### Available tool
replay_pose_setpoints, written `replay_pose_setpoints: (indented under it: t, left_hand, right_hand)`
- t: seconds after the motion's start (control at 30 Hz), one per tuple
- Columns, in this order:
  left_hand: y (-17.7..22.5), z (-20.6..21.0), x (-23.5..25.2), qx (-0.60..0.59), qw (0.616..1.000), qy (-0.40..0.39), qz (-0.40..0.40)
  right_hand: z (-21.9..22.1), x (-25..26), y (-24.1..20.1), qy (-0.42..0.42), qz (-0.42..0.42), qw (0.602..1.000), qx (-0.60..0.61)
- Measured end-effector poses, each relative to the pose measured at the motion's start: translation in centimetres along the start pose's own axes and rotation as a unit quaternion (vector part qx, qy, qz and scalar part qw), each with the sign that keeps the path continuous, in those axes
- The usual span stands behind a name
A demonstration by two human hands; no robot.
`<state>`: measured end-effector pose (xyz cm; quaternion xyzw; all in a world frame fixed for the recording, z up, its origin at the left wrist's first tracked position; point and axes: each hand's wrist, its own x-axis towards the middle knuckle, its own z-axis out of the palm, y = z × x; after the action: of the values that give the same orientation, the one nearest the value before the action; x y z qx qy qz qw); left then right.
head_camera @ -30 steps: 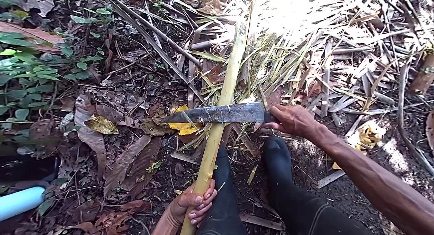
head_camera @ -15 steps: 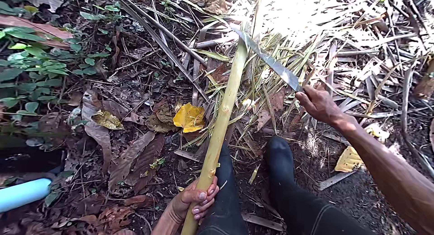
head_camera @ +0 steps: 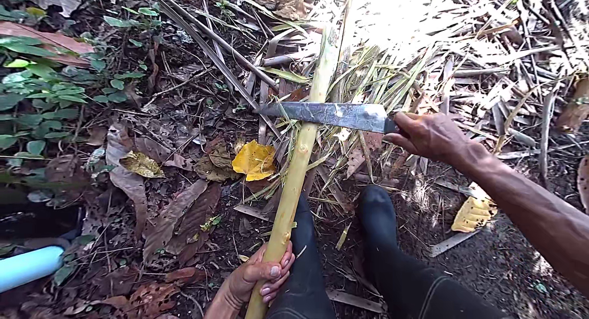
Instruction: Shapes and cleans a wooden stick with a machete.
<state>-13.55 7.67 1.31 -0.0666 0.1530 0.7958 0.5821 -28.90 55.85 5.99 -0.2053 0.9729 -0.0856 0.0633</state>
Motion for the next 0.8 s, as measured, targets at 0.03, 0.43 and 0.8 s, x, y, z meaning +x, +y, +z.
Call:
replay_pose_setpoints:
  t: [0.03,0.43,0.8]
  left_hand:
    - [0.0,0.0,0.0,0.004,1.0,0.0,0.0]
    - [0.1,0.2,-0.1,0.025,0.999,0.02,0.005]
    - [-0.6,0.2,0.5,0.212,0.96,0.182,0.015]
  right_hand:
    - [0.5,0.5,0.7,0.006,0.008,1.0,0.008]
    - [0.8,-0.2,2.9,0.02,0.217,0.955,0.2]
    - [-0.6,1.2,0.9,0.019,0.168,0.948,0.27]
